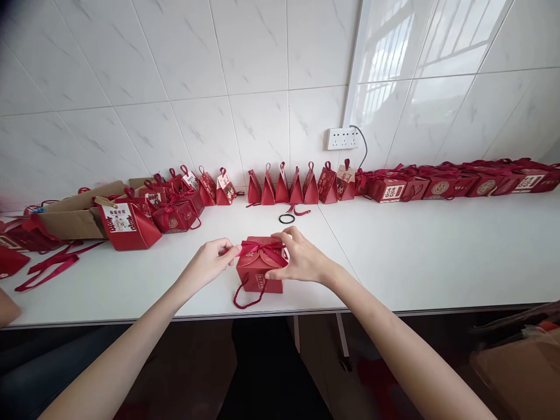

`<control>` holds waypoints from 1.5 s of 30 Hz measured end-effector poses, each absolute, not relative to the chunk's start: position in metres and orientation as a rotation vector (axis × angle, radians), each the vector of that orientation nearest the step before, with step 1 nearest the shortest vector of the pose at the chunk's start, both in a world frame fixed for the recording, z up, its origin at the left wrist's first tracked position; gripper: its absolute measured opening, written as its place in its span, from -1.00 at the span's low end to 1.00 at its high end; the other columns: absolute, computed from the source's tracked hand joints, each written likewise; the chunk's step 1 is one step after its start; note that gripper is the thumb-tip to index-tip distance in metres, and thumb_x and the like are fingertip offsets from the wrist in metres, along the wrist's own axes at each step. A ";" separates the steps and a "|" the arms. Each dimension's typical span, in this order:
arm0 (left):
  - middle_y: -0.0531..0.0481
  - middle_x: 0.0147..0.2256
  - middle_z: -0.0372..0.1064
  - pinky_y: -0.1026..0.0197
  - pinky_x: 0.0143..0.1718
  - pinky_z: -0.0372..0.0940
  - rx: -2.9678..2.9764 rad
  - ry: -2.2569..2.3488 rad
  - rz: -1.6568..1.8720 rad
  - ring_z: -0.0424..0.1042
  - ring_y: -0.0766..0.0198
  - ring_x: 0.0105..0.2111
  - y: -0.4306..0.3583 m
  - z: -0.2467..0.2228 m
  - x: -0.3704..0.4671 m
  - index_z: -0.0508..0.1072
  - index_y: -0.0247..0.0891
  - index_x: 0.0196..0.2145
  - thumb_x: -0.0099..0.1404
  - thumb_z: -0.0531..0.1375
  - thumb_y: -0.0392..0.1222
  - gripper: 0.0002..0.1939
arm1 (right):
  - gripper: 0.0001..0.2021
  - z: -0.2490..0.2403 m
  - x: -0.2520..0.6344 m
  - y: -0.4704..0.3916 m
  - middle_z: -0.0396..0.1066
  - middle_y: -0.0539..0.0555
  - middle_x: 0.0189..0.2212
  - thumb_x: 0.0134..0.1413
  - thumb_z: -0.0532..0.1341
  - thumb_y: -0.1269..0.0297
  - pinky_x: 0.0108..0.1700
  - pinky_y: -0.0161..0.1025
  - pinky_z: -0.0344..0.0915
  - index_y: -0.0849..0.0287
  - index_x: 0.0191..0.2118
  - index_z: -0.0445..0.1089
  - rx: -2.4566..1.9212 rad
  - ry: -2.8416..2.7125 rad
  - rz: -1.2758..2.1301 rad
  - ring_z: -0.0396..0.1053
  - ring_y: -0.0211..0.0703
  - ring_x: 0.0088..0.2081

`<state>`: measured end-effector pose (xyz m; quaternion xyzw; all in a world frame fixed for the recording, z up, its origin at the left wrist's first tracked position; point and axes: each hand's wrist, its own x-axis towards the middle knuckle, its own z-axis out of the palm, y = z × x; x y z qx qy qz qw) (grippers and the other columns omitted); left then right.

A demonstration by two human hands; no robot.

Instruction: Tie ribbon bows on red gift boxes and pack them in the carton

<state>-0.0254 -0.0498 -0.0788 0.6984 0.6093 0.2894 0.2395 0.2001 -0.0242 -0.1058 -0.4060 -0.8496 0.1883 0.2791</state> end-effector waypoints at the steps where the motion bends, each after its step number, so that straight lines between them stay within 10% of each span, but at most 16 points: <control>1: 0.10 -0.63 0.28 0.29 -0.58 0.09 1.802 1.586 0.764 0.22 0.37 -0.66 -0.053 -0.077 -0.024 0.21 -0.23 -0.57 0.24 0.04 0.03 -0.66 | -0.24 -0.106 0.199 -0.026 0.11 0.24 -0.03 -0.27 0.37 -0.02 0.01 0.14 0.32 0.17 0.08 0.16 -1.093 -2.303 0.479 0.32 0.13 -0.03; 18: -0.13 -0.45 0.51 0.38 -0.63 0.20 1.648 1.257 -0.031 0.49 0.23 -0.48 -0.093 -0.056 -0.050 0.43 -0.31 -0.47 0.11 0.19 0.13 -0.62 | -0.09 -0.115 0.198 -0.051 0.02 0.28 -0.04 -0.16 0.34 0.18 -0.13 0.02 0.43 0.22 0.25 -0.18 -0.717 -2.389 0.087 0.27 0.12 -0.03; 28: 0.03 -0.20 0.36 0.24 -0.17 0.29 2.002 1.389 0.742 0.36 0.27 -0.20 -0.092 -0.077 -0.051 0.32 -0.12 -0.17 0.26 0.08 0.00 -0.77 | -0.15 -0.120 0.195 -0.064 0.00 0.30 0.02 -0.07 0.32 0.16 -0.05 0.01 0.43 0.18 0.26 -0.15 -0.705 -2.337 0.090 0.22 0.13 0.07; 36: 0.04 -0.37 0.29 0.26 -0.29 0.22 2.070 1.293 0.708 0.28 0.31 -0.36 -0.083 -0.074 -0.045 0.39 -0.21 -0.41 0.25 0.10 0.00 -0.76 | -0.18 -0.114 0.198 -0.065 0.02 0.32 0.08 -0.11 0.32 0.27 -0.03 -0.04 0.39 0.22 0.23 -0.11 -0.780 -2.381 0.192 0.26 0.04 0.03; 41: 0.02 -0.39 0.20 0.26 -0.32 0.18 2.037 1.195 0.783 0.23 0.31 -0.38 -0.070 -0.071 -0.042 0.32 -0.25 -0.54 0.22 0.11 -0.01 -0.71 | -0.21 -0.115 0.178 -0.078 0.08 0.42 0.09 -0.08 0.21 -0.14 0.09 0.25 0.13 0.26 0.16 0.01 -0.775 -2.288 -0.113 0.06 0.27 0.17; 45: 0.00 -0.39 0.22 0.26 -0.33 0.18 1.922 1.085 0.873 0.23 0.30 -0.37 -0.061 -0.071 -0.038 0.30 -0.27 -0.57 0.21 0.11 -0.03 -0.69 | -0.45 -0.126 0.142 -0.092 0.31 0.31 -0.10 0.02 0.17 -0.07 0.14 0.21 0.04 0.25 -0.01 0.18 -0.716 -2.140 -0.303 0.25 0.11 0.02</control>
